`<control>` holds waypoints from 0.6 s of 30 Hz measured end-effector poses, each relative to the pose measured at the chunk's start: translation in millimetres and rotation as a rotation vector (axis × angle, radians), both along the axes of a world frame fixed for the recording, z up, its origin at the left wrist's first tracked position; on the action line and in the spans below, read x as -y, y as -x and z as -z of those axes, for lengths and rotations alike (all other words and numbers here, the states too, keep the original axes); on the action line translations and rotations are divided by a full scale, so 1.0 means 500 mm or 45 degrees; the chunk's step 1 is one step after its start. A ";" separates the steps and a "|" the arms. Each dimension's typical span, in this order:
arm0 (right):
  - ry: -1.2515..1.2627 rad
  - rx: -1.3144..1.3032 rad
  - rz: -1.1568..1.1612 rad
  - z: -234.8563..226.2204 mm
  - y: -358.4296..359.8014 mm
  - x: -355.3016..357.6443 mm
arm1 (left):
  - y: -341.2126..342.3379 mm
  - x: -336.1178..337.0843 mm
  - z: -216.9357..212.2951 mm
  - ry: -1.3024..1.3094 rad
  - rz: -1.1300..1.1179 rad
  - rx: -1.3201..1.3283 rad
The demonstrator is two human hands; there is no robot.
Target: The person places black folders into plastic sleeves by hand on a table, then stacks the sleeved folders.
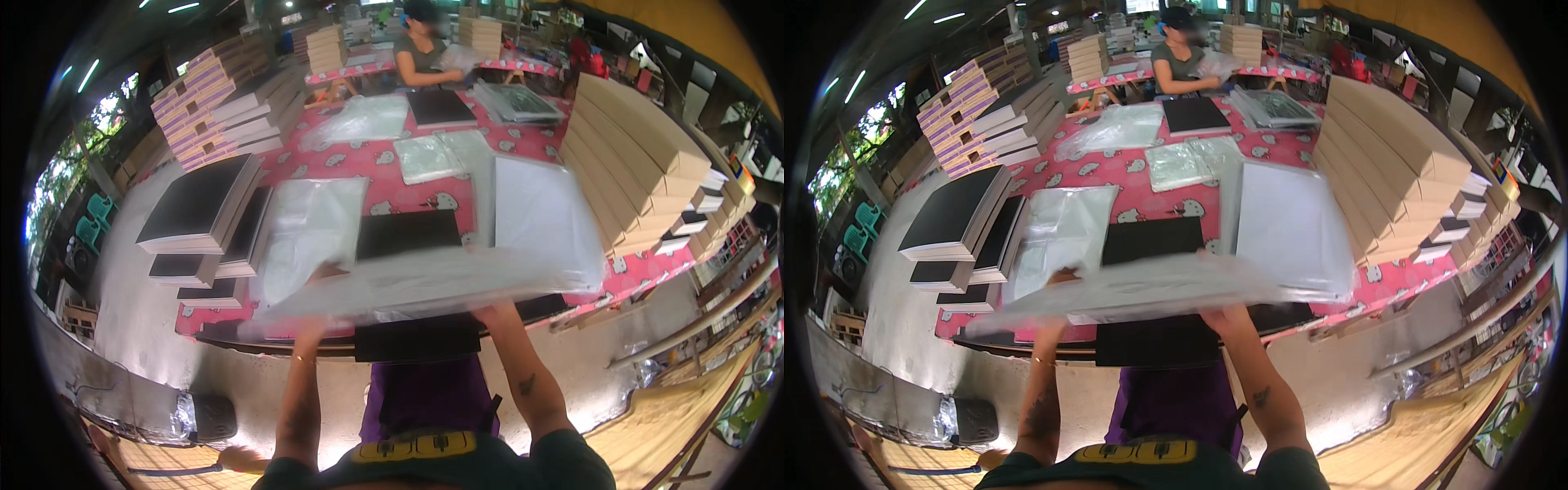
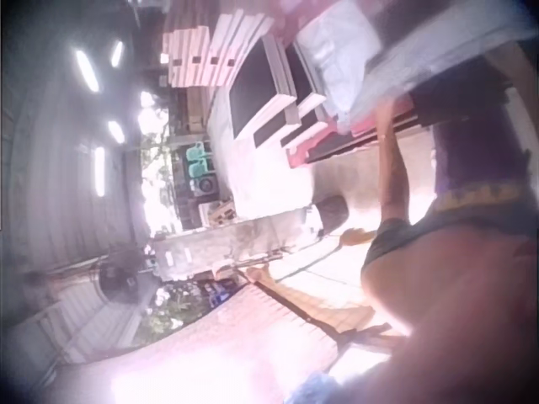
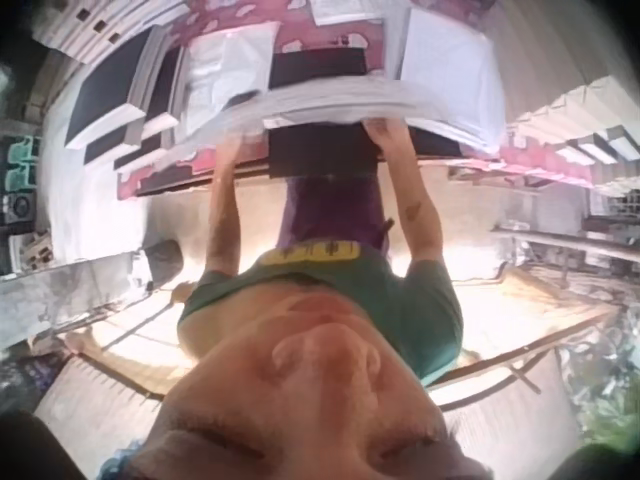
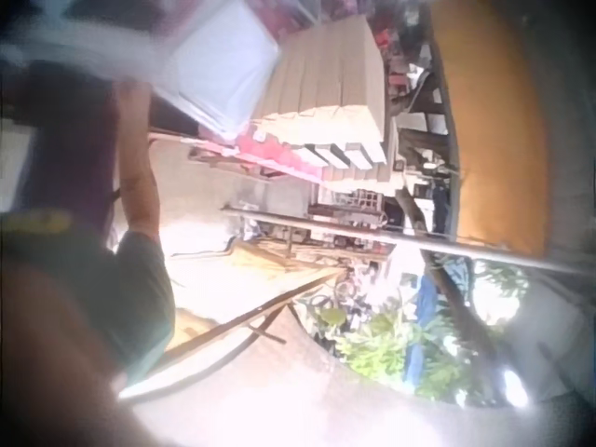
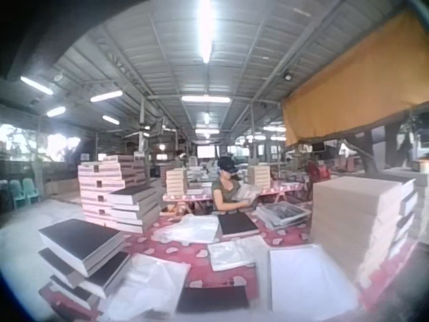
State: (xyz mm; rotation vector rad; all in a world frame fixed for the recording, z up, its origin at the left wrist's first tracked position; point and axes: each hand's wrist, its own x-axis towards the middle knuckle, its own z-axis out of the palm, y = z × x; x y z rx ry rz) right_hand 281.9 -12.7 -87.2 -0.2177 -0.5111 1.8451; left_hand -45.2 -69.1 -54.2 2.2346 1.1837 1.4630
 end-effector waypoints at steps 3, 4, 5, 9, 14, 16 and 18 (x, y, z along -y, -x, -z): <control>0.026 -0.068 0.045 -0.046 -0.012 0.012 | -0.022 0.013 -0.072 0.270 -0.179 0.765; 0.061 -0.075 0.062 -0.073 -0.008 0.024 | -0.041 0.022 -0.133 0.178 -0.076 0.987; 0.098 -0.077 0.089 -0.087 -0.015 0.034 | -0.066 0.022 -0.187 0.093 0.039 1.214; -0.305 -0.288 0.009 0.044 -0.112 -0.008 | -0.111 -0.013 -0.256 0.177 0.227 1.327; -0.048 -0.120 0.684 -0.170 -0.054 0.053 | -0.212 -0.073 -0.234 0.433 0.141 1.373; -0.075 -0.120 0.866 -0.177 -0.086 0.013 | -0.259 -0.088 -0.211 0.589 0.005 1.061; -0.126 -0.067 1.110 -0.161 -0.142 -0.015 | -0.298 -0.102 -0.138 0.738 0.146 0.760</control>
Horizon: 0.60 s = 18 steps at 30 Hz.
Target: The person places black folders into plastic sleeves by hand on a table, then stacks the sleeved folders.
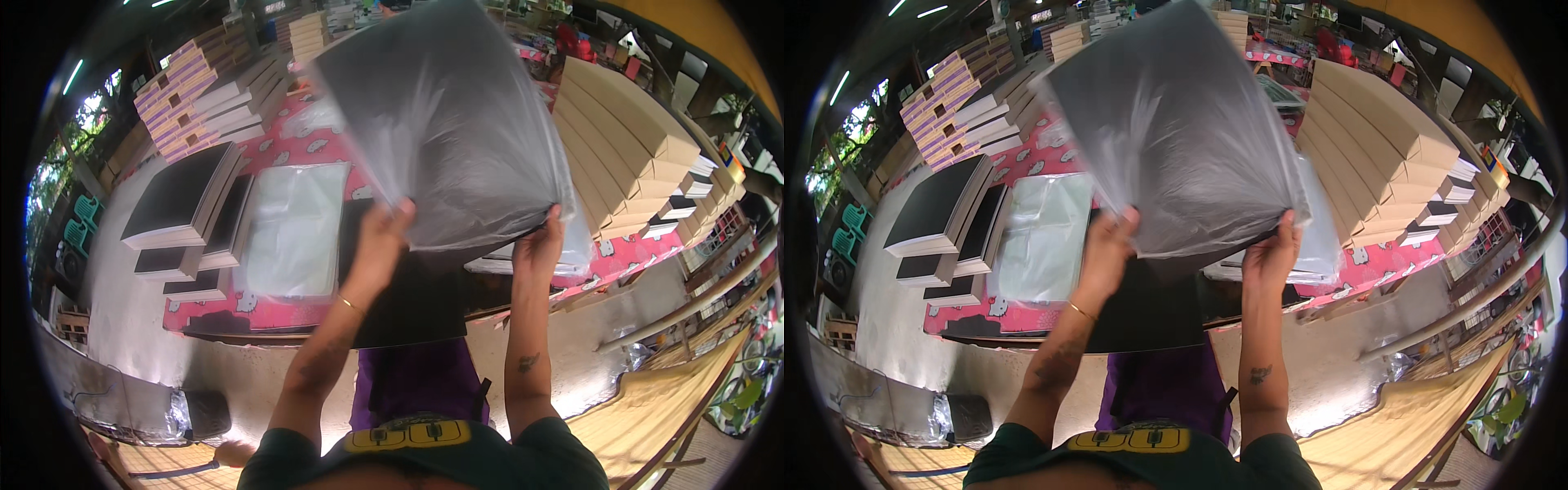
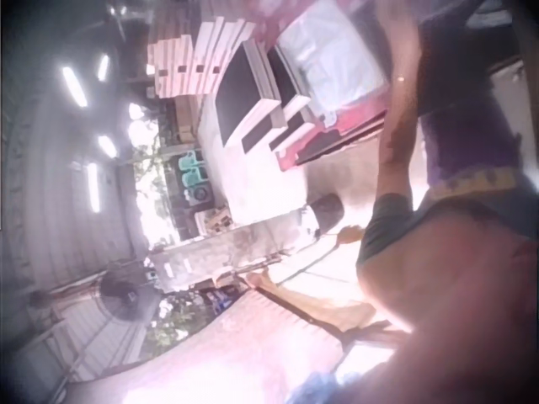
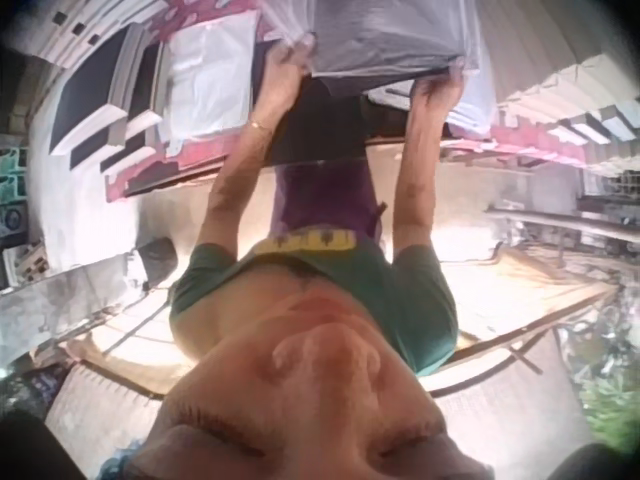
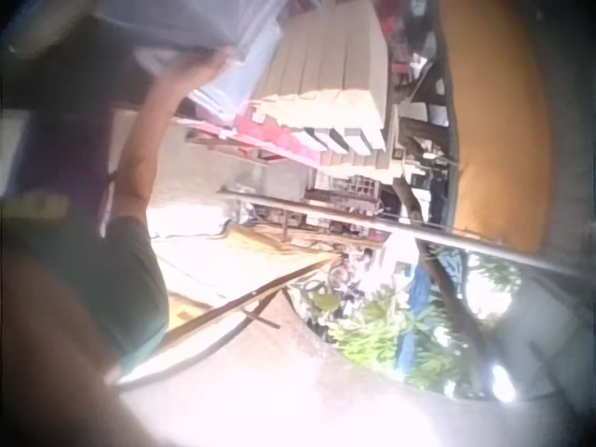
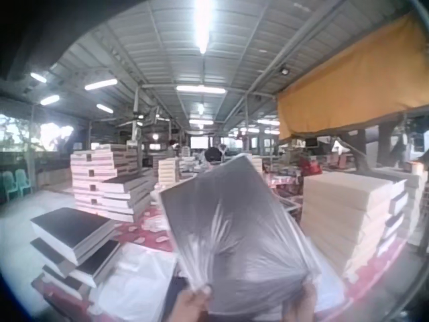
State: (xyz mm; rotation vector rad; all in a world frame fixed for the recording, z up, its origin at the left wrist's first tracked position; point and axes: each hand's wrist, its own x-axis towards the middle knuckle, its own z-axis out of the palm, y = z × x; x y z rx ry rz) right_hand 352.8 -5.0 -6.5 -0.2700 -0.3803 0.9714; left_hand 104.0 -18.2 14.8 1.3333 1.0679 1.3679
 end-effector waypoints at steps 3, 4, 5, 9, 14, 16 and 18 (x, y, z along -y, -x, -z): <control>-0.041 -0.087 0.094 0.023 -0.043 -0.013 | -0.078 0.061 0.100 0.248 0.416 0.317; 0.005 -0.101 0.065 0.026 -0.045 -0.002 | -0.081 0.067 0.115 0.230 0.345 0.304; 0.020 -0.109 0.077 0.034 -0.045 -0.002 | -0.083 0.070 0.126 0.212 0.272 0.290; 0.139 -0.121 0.162 0.083 -0.037 -0.012 | -0.102 0.043 0.090 0.033 -0.002 0.474; 0.301 -0.079 0.147 0.146 -0.079 -0.029 | -0.086 0.049 0.167 0.350 0.293 0.453; 0.294 -0.171 0.241 0.169 -0.130 -0.041 | -0.055 0.092 0.174 0.455 0.397 0.241; 0.329 -0.182 0.347 0.166 -0.163 -0.049 | 0.047 0.098 0.218 0.182 0.200 0.029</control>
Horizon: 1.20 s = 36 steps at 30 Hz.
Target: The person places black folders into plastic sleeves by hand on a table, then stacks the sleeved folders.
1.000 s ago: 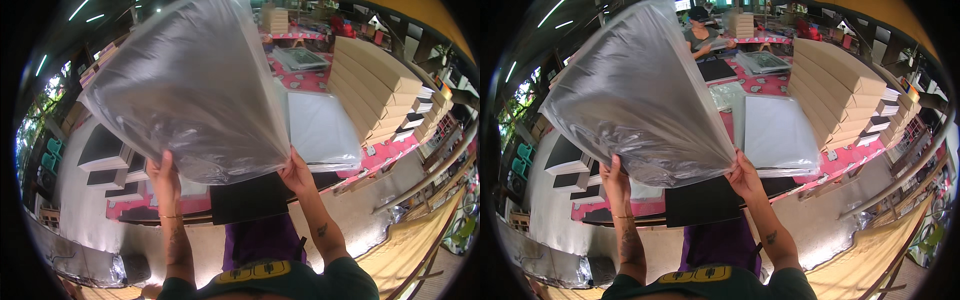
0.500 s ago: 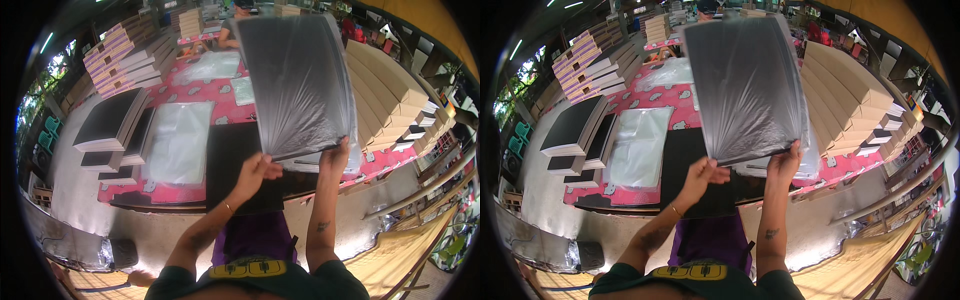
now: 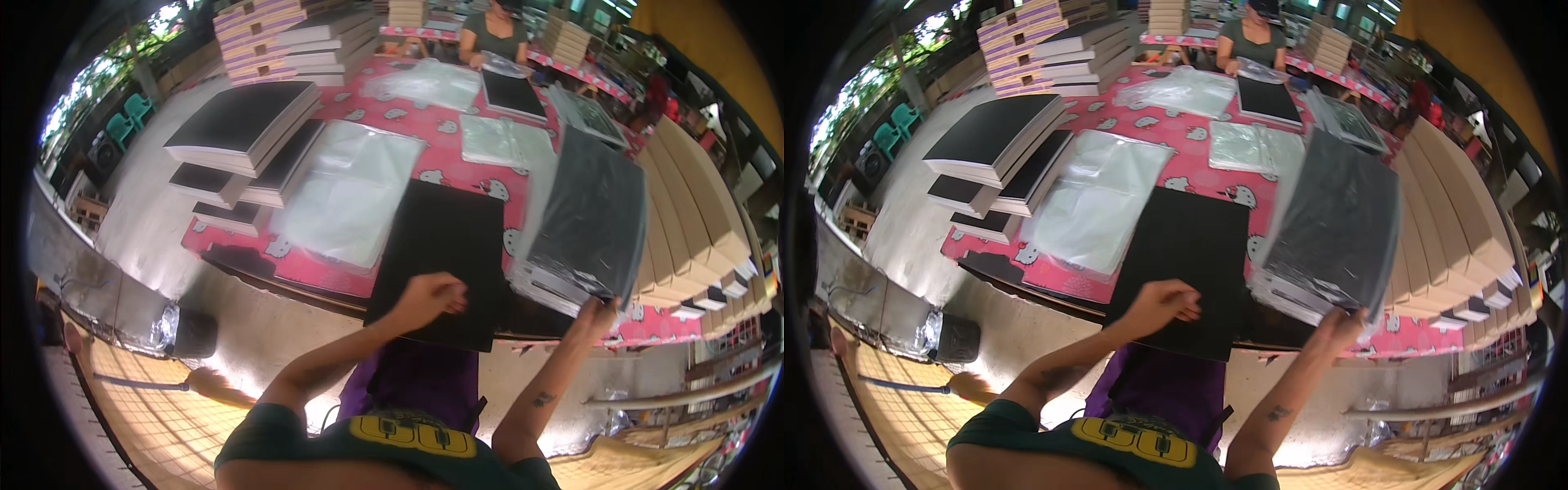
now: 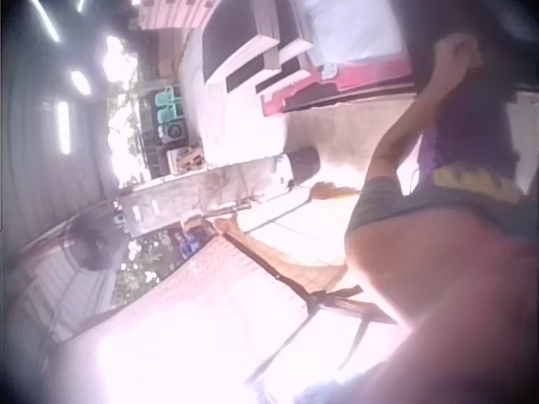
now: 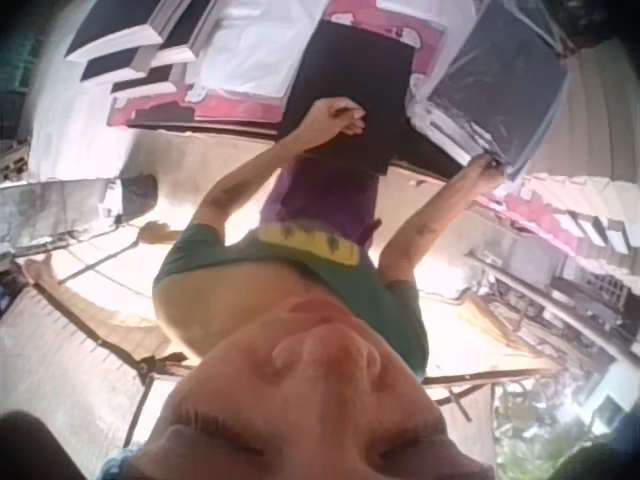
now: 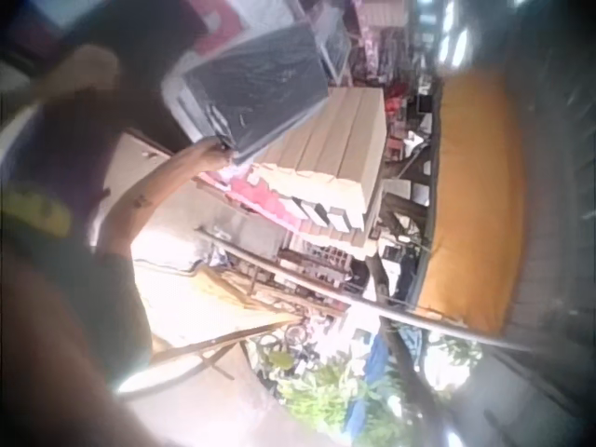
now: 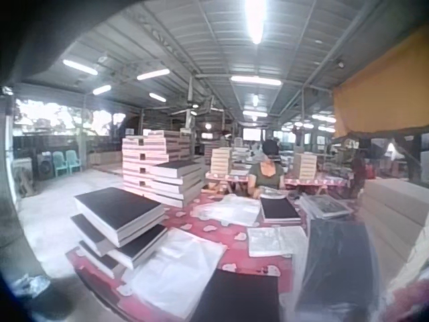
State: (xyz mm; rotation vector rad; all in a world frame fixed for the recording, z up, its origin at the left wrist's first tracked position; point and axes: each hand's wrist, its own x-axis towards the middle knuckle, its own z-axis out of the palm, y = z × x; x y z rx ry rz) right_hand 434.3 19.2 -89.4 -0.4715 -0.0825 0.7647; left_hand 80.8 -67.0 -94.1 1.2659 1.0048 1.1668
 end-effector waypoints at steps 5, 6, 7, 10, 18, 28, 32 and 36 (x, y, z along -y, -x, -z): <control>0.224 0.126 0.146 0.026 -0.070 -0.014 | 0.329 -0.016 0.001 -0.378 -0.564 -1.081; 0.276 0.164 0.185 0.032 -0.075 -0.011 | 0.366 -0.008 -0.018 -0.228 -0.506 -1.149; 0.356 0.229 0.182 0.031 -0.073 -0.007 | 0.392 0.004 -0.036 -0.079 -0.446 -1.214; 0.791 0.951 0.177 -0.019 -0.041 0.024 | 0.459 0.017 0.041 -0.339 -0.384 -1.548; 0.331 1.643 -0.387 -0.062 0.233 0.145 | 0.421 -0.014 -0.066 -0.191 -0.310 -1.193; -0.121 1.555 -1.665 -0.014 0.519 0.219 | 0.478 -0.090 0.007 -0.340 -0.538 -1.672; -0.151 1.515 -1.879 0.005 0.560 0.206 | 0.467 -0.086 -0.043 -0.369 -0.623 -1.435; -0.167 1.558 -1.882 0.021 0.637 0.186 | 0.403 -0.075 -0.065 -0.500 -0.418 -1.207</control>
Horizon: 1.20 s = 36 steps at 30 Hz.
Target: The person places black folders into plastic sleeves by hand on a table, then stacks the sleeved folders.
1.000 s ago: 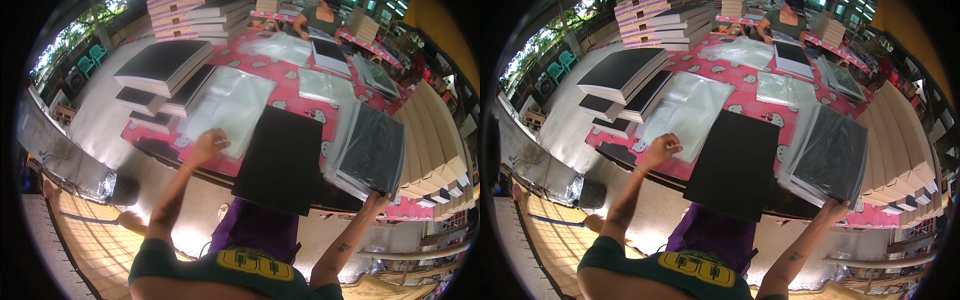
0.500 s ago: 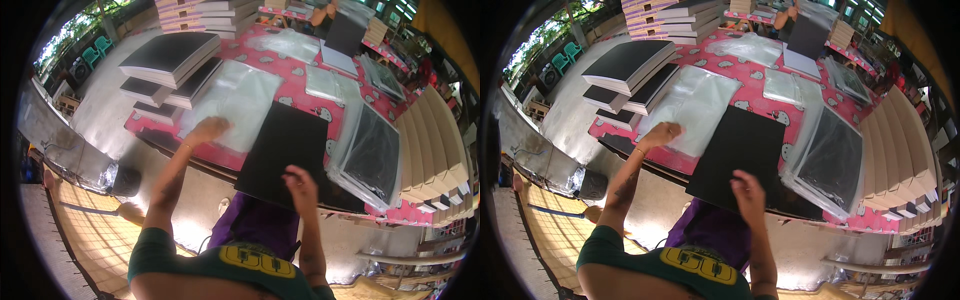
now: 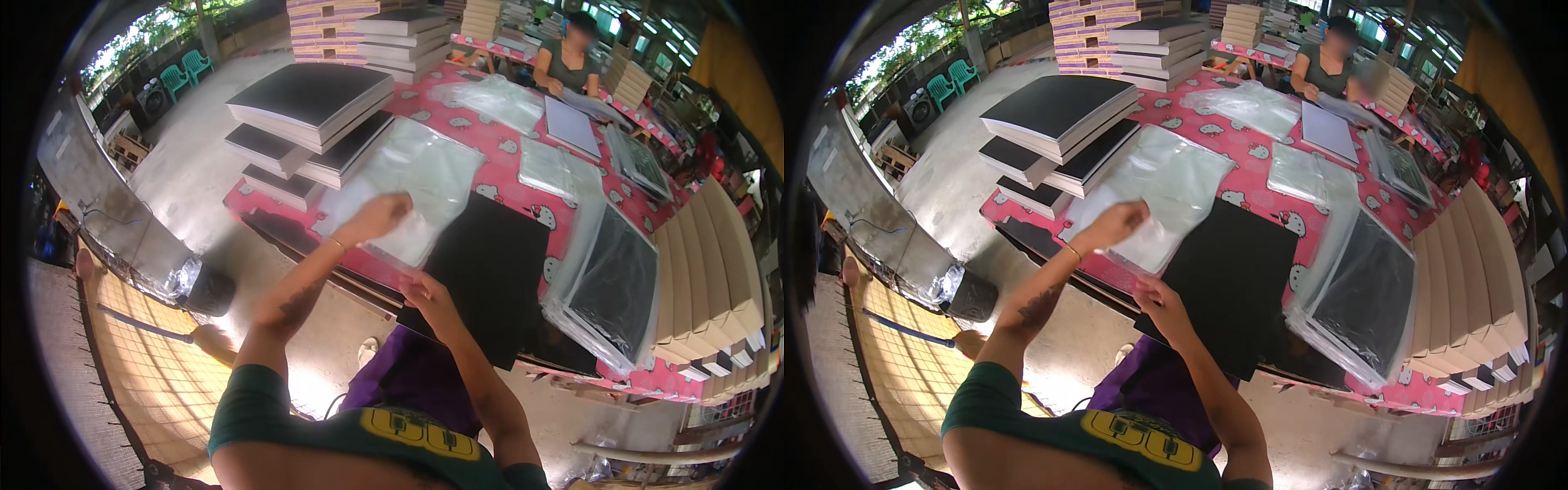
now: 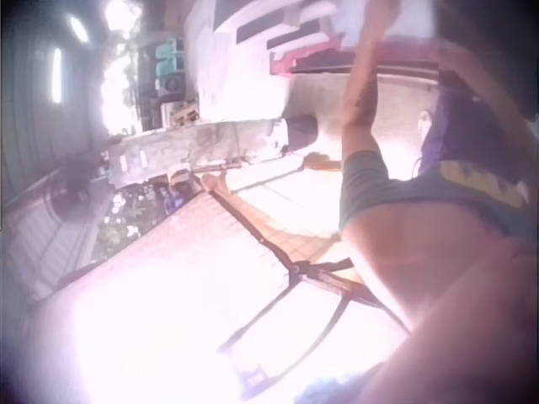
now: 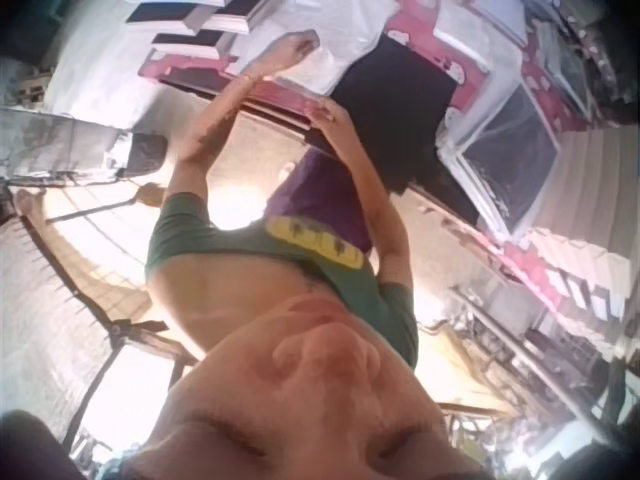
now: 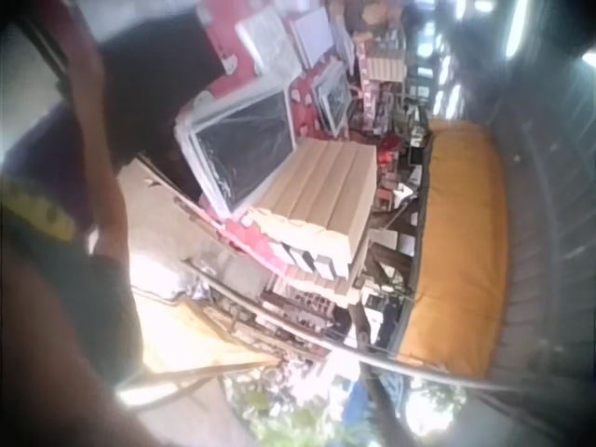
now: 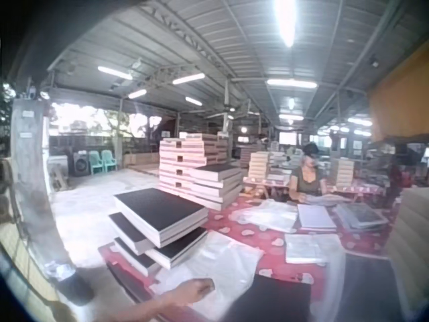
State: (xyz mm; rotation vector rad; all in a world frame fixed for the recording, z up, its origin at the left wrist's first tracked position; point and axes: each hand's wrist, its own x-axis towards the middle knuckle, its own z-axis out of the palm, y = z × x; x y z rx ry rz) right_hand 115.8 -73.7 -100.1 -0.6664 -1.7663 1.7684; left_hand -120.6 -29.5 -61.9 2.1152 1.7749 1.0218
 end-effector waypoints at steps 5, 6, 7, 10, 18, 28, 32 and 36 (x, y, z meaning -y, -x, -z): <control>-1.484 0.207 0.463 -0.018 0.103 -0.026 | 0.036 -0.010 0.079 0.291 0.017 -0.214; -1.504 0.229 0.433 -0.030 0.123 -0.040 | 0.054 -0.012 0.077 0.303 0.045 -0.204; -1.444 0.270 0.389 -0.014 0.134 -0.053 | 0.062 -0.020 0.086 0.242 -0.113 -0.216; -1.374 0.612 0.216 0.046 0.155 -0.088 | 0.104 -0.041 0.060 -0.111 -0.618 0.026; -0.619 -0.174 0.022 -0.011 0.207 -0.096 | 0.051 0.038 -0.113 -0.053 -0.100 0.171; 0.991 -1.019 0.323 0.005 0.121 -0.154 | -0.012 0.075 -0.052 -0.188 -0.540 0.180; 0.709 -1.034 0.551 0.168 -0.222 -0.371 | 0.137 0.049 -0.087 -0.492 -0.555 1.000; 0.419 -1.137 1.291 -0.194 -0.364 -0.193 | 0.210 0.321 -0.303 -1.263 -1.843 -0.777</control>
